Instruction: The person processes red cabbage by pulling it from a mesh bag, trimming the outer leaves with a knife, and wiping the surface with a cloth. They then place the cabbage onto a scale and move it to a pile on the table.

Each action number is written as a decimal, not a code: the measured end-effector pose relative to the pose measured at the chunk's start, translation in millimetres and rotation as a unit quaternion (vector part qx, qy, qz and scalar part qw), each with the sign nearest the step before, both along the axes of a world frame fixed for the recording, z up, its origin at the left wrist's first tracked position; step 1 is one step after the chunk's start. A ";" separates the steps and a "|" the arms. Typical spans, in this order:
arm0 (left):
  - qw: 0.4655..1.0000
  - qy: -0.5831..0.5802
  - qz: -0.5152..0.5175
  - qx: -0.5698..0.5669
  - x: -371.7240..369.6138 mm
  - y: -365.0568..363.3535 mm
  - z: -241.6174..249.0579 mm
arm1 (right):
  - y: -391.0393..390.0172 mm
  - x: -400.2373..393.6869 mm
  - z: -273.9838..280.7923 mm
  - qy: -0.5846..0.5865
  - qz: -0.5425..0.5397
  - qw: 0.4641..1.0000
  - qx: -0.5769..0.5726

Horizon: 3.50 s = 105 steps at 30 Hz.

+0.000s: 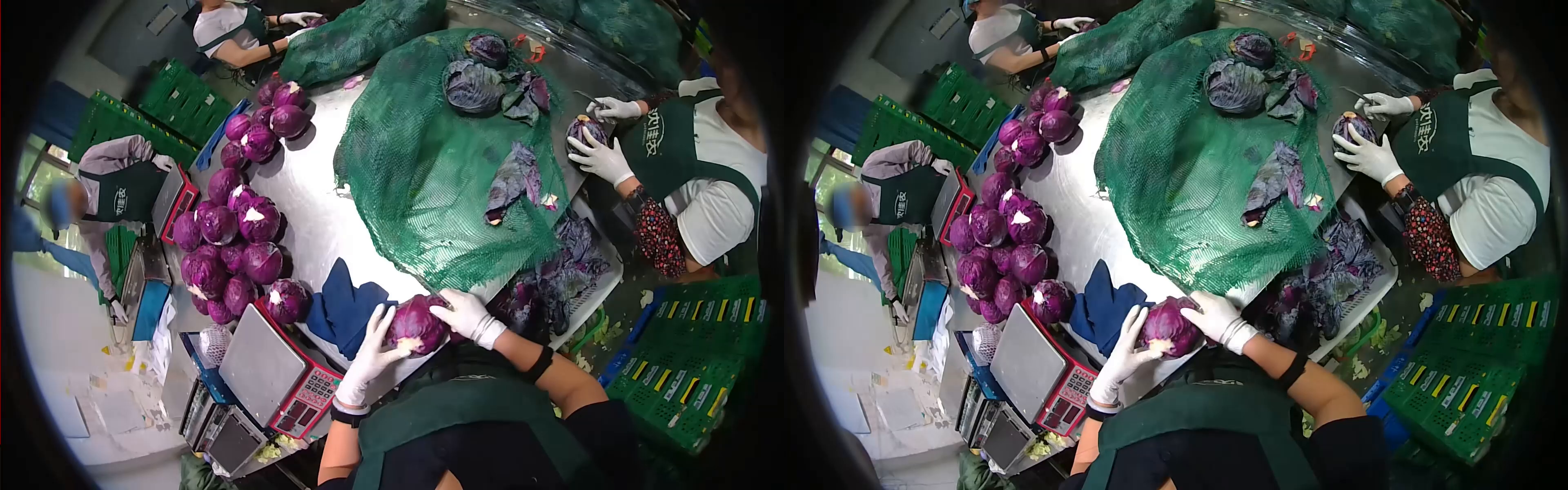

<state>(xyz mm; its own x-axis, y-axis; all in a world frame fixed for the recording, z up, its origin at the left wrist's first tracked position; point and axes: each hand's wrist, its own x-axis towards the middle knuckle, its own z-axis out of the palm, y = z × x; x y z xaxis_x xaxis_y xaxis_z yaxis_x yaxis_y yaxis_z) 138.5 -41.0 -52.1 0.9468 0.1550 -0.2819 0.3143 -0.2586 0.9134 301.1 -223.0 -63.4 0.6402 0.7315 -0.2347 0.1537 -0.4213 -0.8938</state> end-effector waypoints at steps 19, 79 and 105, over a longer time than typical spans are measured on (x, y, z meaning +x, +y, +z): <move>0.767 -0.066 0.377 -0.515 -36.8 -7.3 -10.7 | -138.5 78.8 21.9 -0.482 -0.153 0.842 -0.191; 0.871 0.002 0.066 -0.488 99.2 -111.8 27.6 | -209.2 57.2 84.1 0.130 -0.349 0.926 0.060; 0.983 -0.017 -0.113 0.143 276.8 53.7 36.0 | 8.0 217.3 77.6 0.099 -0.110 0.977 0.154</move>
